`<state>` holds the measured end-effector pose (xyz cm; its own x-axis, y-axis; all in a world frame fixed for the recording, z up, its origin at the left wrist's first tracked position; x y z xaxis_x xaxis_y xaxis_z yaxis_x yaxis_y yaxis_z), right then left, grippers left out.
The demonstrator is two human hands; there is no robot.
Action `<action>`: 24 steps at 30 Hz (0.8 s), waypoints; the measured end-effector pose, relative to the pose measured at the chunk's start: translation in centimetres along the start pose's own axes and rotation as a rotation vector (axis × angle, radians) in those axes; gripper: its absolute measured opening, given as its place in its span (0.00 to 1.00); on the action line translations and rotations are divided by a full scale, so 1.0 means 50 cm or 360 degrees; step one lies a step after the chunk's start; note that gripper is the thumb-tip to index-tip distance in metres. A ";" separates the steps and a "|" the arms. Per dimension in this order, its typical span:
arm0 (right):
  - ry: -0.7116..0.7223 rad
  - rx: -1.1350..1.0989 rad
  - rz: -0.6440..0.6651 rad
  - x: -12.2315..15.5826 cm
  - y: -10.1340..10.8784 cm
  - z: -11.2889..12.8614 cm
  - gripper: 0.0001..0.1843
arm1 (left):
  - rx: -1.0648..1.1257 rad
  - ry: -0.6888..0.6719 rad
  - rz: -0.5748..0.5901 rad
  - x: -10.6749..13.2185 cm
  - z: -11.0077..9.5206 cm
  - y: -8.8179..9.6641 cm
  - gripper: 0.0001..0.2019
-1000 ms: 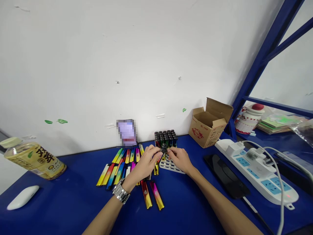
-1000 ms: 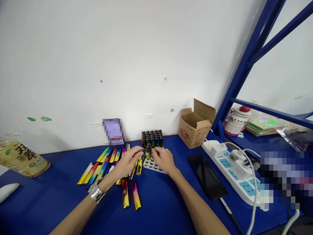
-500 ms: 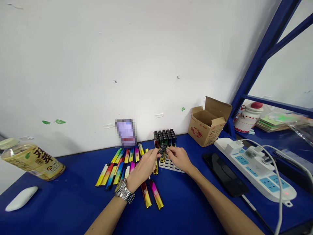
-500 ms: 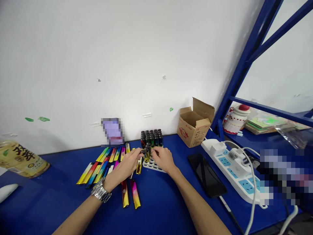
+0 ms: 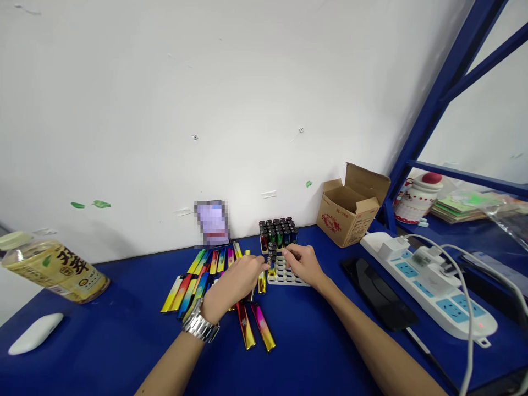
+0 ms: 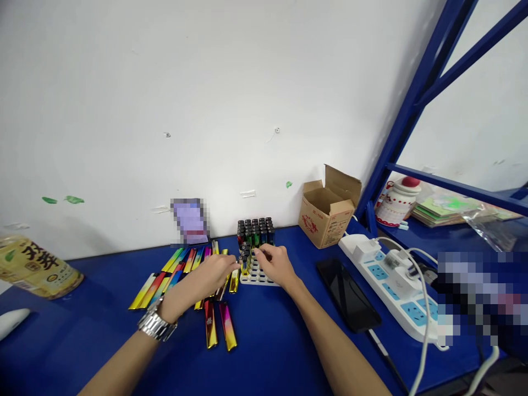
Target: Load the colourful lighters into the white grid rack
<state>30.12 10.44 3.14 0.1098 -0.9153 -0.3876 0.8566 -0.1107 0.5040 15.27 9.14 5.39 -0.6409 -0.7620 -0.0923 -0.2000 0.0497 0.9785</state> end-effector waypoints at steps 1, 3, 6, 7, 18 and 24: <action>0.0056 -0.0020 -0.0018 0.001 0.001 0.001 0.21 | -0.0056 0.0071 0.0049 0.008 0.013 0.003 0.16; 0.0237 0.0086 -0.0090 0.002 0.003 0.010 0.23 | -0.0151 0.0234 0.0149 0.030 0.042 0.006 0.14; 0.0480 0.0347 -0.0240 0.004 0.002 0.025 0.26 | -0.0183 0.0415 0.0263 0.069 0.064 0.003 0.15; 0.0513 0.0395 -0.0279 0.004 0.001 0.028 0.26 | -0.0176 0.0441 0.0275 0.079 0.062 0.001 0.16; 0.0310 0.1070 0.0708 0.057 -0.095 0.134 0.14 | -0.0212 0.0609 0.0212 0.087 -0.003 -0.022 0.13; 0.0162 0.1093 0.1220 0.104 -0.138 0.156 0.16 | -0.0166 0.0782 0.0267 0.097 0.004 -0.007 0.09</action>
<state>20.86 3.43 3.66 0.5743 -0.7995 0.1759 0.0699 0.2620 0.9625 12.09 5.54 4.55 -0.2297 -0.9631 0.1402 -0.0336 0.1518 0.9878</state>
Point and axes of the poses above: each hand's wrist, its own x-axis away from the middle knuckle, its own y-axis out of the back of the hand, z = x × y, the point moved 7 cm from there along -x, towards the middle knuckle, and after that the axes turned 3 degrees about -y, right-handed, at the moved point
